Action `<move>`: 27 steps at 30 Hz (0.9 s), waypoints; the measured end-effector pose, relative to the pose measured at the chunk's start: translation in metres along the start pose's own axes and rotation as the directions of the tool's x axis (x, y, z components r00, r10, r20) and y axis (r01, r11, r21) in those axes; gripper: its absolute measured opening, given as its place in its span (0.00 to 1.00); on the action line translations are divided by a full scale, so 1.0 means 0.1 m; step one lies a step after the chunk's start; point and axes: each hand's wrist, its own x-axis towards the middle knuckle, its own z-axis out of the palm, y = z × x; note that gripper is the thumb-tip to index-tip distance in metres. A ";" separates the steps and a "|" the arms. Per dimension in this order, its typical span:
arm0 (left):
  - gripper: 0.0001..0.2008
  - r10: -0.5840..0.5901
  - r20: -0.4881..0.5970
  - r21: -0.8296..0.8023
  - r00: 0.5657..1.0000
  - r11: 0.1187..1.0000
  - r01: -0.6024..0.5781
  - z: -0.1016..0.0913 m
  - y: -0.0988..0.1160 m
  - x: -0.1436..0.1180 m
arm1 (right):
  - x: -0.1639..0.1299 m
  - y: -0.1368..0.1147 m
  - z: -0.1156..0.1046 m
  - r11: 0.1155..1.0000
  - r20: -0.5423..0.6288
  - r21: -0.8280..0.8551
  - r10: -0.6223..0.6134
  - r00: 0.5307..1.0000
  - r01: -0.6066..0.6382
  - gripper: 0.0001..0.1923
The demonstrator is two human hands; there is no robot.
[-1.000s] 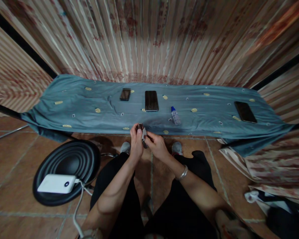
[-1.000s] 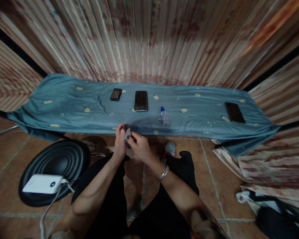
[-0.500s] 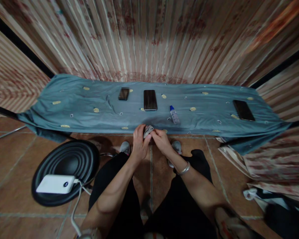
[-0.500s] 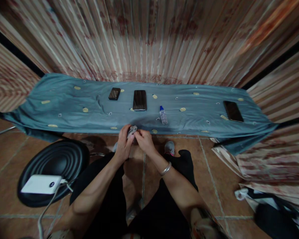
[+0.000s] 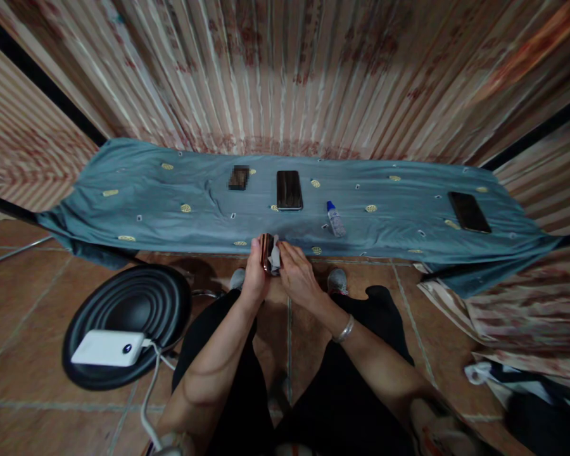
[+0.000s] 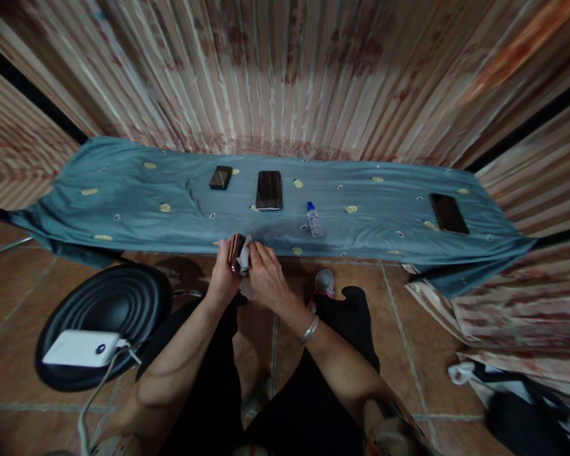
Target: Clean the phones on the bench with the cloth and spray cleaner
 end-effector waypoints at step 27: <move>0.21 -0.176 -0.096 -0.316 0.980 0.939 0.138 -0.04 0.30 0.06 | -0.05 -0.03 -0.03 0.985 -0.085 -0.025 -0.174 0.981 0.172 0.23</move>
